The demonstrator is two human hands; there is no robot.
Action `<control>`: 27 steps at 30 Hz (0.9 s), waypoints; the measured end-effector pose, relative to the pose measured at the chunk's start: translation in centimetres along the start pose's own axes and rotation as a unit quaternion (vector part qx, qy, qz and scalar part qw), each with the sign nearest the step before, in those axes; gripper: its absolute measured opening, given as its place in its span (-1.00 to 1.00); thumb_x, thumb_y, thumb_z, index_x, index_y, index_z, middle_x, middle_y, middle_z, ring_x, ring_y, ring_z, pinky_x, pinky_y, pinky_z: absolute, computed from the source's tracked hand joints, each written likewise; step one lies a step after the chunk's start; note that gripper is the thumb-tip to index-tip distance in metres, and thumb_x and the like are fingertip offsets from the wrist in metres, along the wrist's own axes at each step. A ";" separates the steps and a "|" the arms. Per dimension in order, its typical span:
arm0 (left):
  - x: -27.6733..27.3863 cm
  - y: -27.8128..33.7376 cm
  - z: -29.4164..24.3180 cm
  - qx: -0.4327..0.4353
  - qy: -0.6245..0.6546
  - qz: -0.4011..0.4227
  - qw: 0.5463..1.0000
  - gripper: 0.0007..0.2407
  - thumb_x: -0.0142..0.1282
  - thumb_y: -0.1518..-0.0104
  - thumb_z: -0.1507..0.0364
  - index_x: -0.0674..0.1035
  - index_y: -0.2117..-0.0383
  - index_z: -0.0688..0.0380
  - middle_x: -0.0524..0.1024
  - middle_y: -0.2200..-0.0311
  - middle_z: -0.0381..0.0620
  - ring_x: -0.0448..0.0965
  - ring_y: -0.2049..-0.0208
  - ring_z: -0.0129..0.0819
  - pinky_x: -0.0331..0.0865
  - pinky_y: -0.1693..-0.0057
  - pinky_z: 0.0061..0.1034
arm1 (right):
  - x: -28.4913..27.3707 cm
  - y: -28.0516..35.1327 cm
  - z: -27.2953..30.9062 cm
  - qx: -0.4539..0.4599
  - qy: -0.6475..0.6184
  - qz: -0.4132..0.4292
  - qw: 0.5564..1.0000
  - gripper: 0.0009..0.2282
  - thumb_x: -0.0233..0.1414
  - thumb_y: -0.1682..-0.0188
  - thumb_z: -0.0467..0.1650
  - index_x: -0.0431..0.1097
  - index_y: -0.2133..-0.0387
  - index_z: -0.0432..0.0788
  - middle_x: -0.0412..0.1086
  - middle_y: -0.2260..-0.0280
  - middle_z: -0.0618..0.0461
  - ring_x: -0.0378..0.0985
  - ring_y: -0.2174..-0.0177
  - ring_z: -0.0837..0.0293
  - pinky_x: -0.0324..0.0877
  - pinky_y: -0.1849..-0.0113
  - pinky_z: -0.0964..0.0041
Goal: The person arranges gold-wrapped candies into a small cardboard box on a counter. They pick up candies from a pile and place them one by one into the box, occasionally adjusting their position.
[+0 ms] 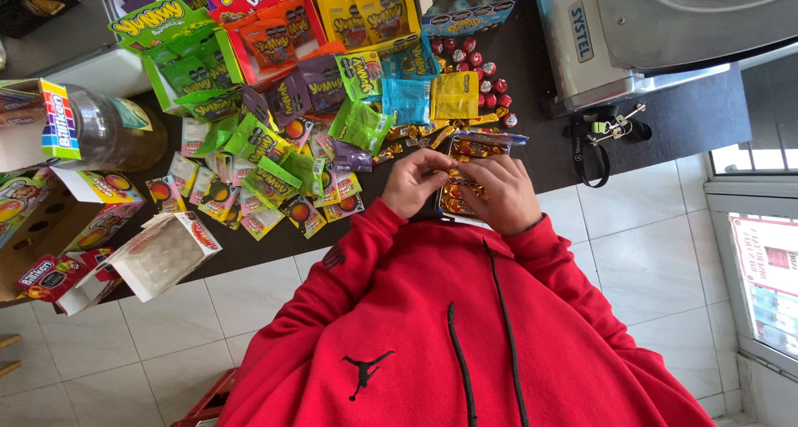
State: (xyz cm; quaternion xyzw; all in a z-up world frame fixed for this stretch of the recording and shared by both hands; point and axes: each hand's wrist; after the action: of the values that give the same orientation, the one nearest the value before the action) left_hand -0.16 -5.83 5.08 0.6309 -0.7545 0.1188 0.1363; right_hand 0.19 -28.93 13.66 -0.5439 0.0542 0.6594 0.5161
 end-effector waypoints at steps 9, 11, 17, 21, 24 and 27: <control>1.7 1.1 2.1 -0.165 0.021 0.052 0.985 -0.27 0.59 -0.25 0.56 0.35 -0.51 0.12 0.57 -0.23 0.32 0.67 -0.23 0.29 0.71 -0.24 0.22 | 1.7 2.6 0.5 0.287 -0.135 -0.054 0.947 -0.72 0.55 0.00 -0.32 0.61 0.14 -0.04 0.61 0.43 0.06 0.75 0.42 0.00 0.60 0.31 0.07; 1.9 1.6 4.9 -0.162 0.023 0.053 0.985 -0.32 0.59 -0.25 0.56 0.36 -0.44 0.07 0.61 -0.11 0.05 0.71 -0.14 -0.05 0.76 -0.17 -0.06 | 2.6 3.3 0.6 0.301 -0.139 -0.053 0.942 -0.77 0.52 -0.05 -0.34 0.62 0.16 -0.01 0.62 0.46 0.06 0.75 0.44 -0.02 0.59 0.32 0.08; 1.3 0.7 4.1 -0.191 0.009 0.034 0.981 -0.55 0.60 -0.24 0.52 0.58 -0.20 0.16 0.61 0.13 -0.07 0.82 0.18 -0.24 0.90 0.18 -0.26 | 1.4 3.0 -0.5 0.183 -0.058 -0.045 0.980 -0.83 0.37 -0.10 -0.44 0.68 0.09 0.06 0.66 0.25 0.10 0.74 0.27 -0.04 0.62 0.20 0.08; -0.8 -0.4 5.9 -0.198 -0.121 0.094 0.968 -0.52 0.47 -0.23 0.69 0.70 -0.32 0.21 0.52 0.00 0.20 0.85 0.21 0.06 0.90 0.17 -0.27 | -0.6 1.5 -0.3 -0.033 -0.003 0.032 0.999 -0.77 0.28 -0.02 -0.43 0.65 0.07 0.09 0.56 -0.14 0.08 0.60 -0.06 -0.10 0.47 0.05 0.03; -0.3 -0.7 4.0 -0.194 -0.137 0.120 0.964 -0.36 0.48 -0.17 0.66 0.63 -0.45 -0.05 0.74 0.04 0.05 0.88 0.22 -0.16 0.89 0.06 -0.32 | 0.0 2.0 -0.7 -0.056 0.035 0.043 0.997 -0.72 0.34 0.01 -0.35 0.63 0.01 0.06 0.60 0.04 0.11 0.63 0.00 -0.01 0.40 0.01 0.07; -0.1 -0.5 3.0 -0.193 -0.134 0.081 0.969 -0.33 0.61 -0.22 0.48 0.59 -0.51 -0.25 0.67 -0.09 0.21 0.81 0.01 -0.13 0.83 -0.05 -0.22 | 1.6 2.9 -2.3 -0.045 0.072 0.013 0.996 -0.80 0.29 -0.06 -0.36 0.67 0.06 0.07 0.62 0.14 0.11 0.65 0.15 0.04 0.42 0.10 0.14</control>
State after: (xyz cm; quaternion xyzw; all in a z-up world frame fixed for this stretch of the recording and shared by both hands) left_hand 0.14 -6.92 2.23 0.5400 -0.8229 -0.1037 0.1434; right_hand -0.26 -30.74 10.13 -0.6121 0.0682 0.6269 0.4772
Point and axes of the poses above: each hand's wrist, its own y-axis away from the middle knuckle, its own x-axis out of the palm, z = x × y
